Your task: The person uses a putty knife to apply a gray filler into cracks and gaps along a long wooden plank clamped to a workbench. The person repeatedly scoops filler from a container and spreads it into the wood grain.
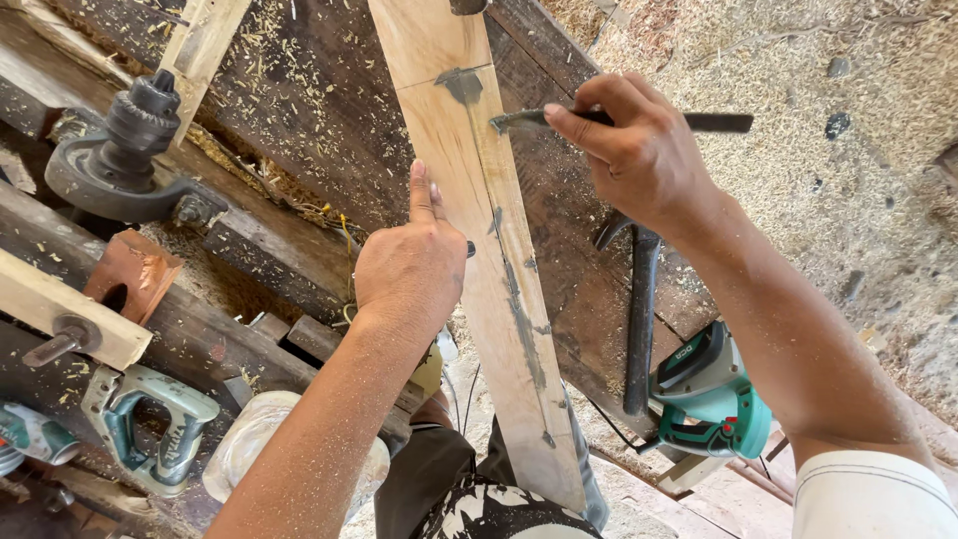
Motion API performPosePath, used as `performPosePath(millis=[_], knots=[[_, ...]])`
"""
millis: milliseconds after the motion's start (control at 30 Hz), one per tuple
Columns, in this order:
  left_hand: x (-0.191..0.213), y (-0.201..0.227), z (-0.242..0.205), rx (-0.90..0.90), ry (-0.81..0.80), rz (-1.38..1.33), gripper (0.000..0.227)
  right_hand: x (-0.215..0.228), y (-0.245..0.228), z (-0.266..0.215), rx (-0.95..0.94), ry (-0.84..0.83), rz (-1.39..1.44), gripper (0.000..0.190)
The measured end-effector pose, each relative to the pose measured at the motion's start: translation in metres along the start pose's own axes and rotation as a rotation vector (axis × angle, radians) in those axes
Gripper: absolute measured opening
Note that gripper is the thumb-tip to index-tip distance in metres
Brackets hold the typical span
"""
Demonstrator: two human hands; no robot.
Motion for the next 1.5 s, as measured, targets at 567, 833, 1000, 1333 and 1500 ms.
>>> performPosePath(millis=[567, 833, 1000, 1333, 1500], knots=[[-0.007, 0.0, 0.002, 0.038, -0.057, 0.047, 0.074, -0.006, -0.012, -0.023, -0.536, 0.053, 0.559, 0.04], [-0.013, 0.006, 0.004, 0.072, -0.007, 0.058, 0.073, 0.007, -0.035, 0.011, -0.242, -0.141, -0.125, 0.023], [-0.013, 0.007, 0.004, 0.087, -0.01, 0.066, 0.077, 0.001, -0.04, 0.021, -0.26, -0.224, -0.063, 0.022], [-0.012, 0.005, 0.0, 0.081, 0.034, 0.08, 0.077, 0.004, -0.011, -0.039, -0.823, -0.067, 0.869, 0.033], [-0.01, 0.006, 0.0, 0.067, 0.052, 0.115, 0.075, -0.023, -0.009, -0.051, -0.944, 0.054, 0.967, 0.037]])
Point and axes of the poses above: each hand's wrist, its own z-axis towards the middle knuckle, its own x-axis out of the back of the hand, y = z × x, the point moved 5 cm from there along z, towards the middle knuckle, and after that the axes turned 7 degrees about y, right-handed, at the moved point
